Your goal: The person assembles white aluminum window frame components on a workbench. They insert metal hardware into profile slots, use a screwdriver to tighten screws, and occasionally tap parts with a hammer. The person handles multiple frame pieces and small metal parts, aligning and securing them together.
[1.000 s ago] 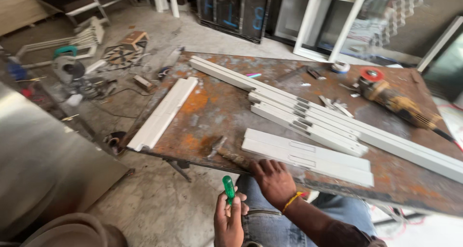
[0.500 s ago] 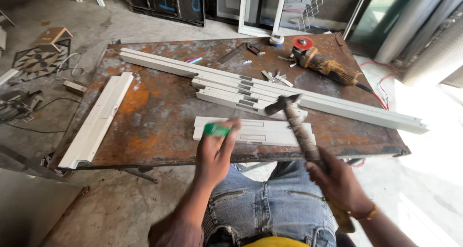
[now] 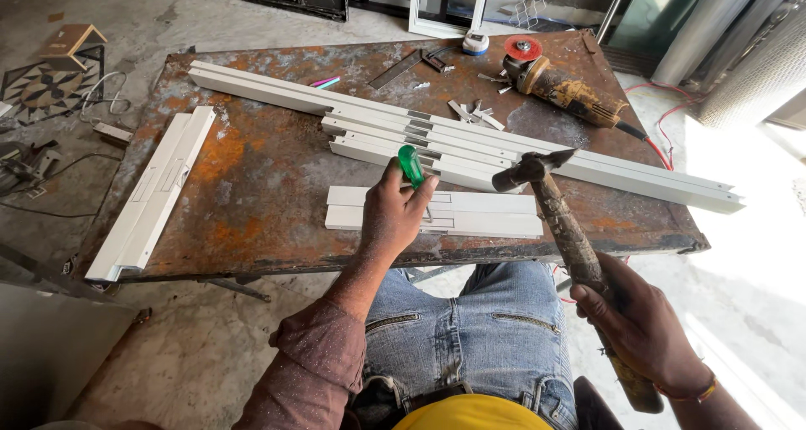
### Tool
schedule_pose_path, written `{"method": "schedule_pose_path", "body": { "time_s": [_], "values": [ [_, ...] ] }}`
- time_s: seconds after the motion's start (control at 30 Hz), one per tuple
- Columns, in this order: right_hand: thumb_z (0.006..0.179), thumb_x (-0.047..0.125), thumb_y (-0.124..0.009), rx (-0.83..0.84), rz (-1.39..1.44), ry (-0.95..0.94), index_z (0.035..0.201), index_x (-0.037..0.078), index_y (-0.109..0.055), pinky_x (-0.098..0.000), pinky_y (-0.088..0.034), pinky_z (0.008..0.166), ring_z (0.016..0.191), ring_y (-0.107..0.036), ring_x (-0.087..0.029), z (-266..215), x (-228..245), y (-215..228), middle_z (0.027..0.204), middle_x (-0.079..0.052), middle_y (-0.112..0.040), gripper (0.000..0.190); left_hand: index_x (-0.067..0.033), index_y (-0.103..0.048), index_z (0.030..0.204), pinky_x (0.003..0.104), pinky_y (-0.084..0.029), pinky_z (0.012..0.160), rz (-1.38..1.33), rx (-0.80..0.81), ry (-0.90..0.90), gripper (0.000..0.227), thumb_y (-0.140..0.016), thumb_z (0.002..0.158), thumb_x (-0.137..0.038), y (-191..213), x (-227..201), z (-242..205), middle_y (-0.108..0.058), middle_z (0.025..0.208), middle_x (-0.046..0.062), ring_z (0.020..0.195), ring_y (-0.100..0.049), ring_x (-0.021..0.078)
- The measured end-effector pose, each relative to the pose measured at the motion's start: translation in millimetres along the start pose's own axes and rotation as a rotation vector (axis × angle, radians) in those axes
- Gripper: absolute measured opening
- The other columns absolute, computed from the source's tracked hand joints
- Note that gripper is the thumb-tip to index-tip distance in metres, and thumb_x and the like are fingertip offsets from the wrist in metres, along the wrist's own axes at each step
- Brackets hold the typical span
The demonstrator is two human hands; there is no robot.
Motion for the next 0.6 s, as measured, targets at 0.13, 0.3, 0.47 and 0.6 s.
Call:
{"method": "schedule_pose_path", "body": {
  "time_s": [0.13,0.3,0.47,0.6],
  "values": [
    [0.088,0.033,-0.067,-0.01,-0.011,0.119,0.142,0.01,-0.055,-0.0379,-0.061,0.069,0.075,-0.076,-0.018,4.0,28.4,3.7,0.091,-0.008,-0.075,0.06,-0.0054,-0.056,0.113,0.038,-0.067,0.083,0.104,0.007,-0.024,0.036,-0.066,0.101,-0.038,-3.7,-4.0,7.3,-0.075,0.099,0.012,0.099,-0.078,0.0269],
    [0.084,0.029,-0.075,-0.076,-0.312,0.269,0.152,0.017,-0.05,-0.0379,-0.062,0.078,0.09,-0.077,-0.02,9.9,82.8,32.2,0.104,-0.012,-0.08,0.074,-0.0056,-0.056,0.113,0.036,-0.067,0.068,0.249,-0.007,-0.025,0.04,-0.065,0.1,-0.042,-9.9,-3.7,19.2,-0.073,0.088,0.01,0.084,-0.08,0.0246],
    [0.092,0.019,-0.071,-0.237,-0.266,0.622,0.157,0.012,-0.047,-0.0354,-0.059,0.084,0.099,-0.075,-0.027,6.9,141.8,65.8,0.118,-0.017,-0.075,0.07,-0.0076,-0.06,0.109,0.035,-0.065,0.065,0.294,0.012,-0.046,0.037,-0.066,0.1,-0.042,-16.4,0.4,21.8,-0.073,0.08,0.006,0.075,-0.078,0.02],
    [0.093,0.02,-0.07,-0.252,-0.435,0.85,0.151,0.01,-0.047,-0.0363,-0.06,0.081,0.099,-0.074,-0.029,8.8,174.6,58.0,0.12,-0.018,-0.073,0.063,-0.007,-0.061,0.112,0.037,-0.064,0.064,0.303,0.018,-0.039,0.037,-0.067,0.098,-0.041,-20.3,1.5,21.2,-0.072,0.078,0.006,0.073,-0.077,0.0205]
  ]
}}
Point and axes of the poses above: each hand's wrist, its own z-axis towards the middle knuckle, its own y-axis out of the back of the hand, x = y × z, the point moved 5 cm from there along z, towards the middle knuckle
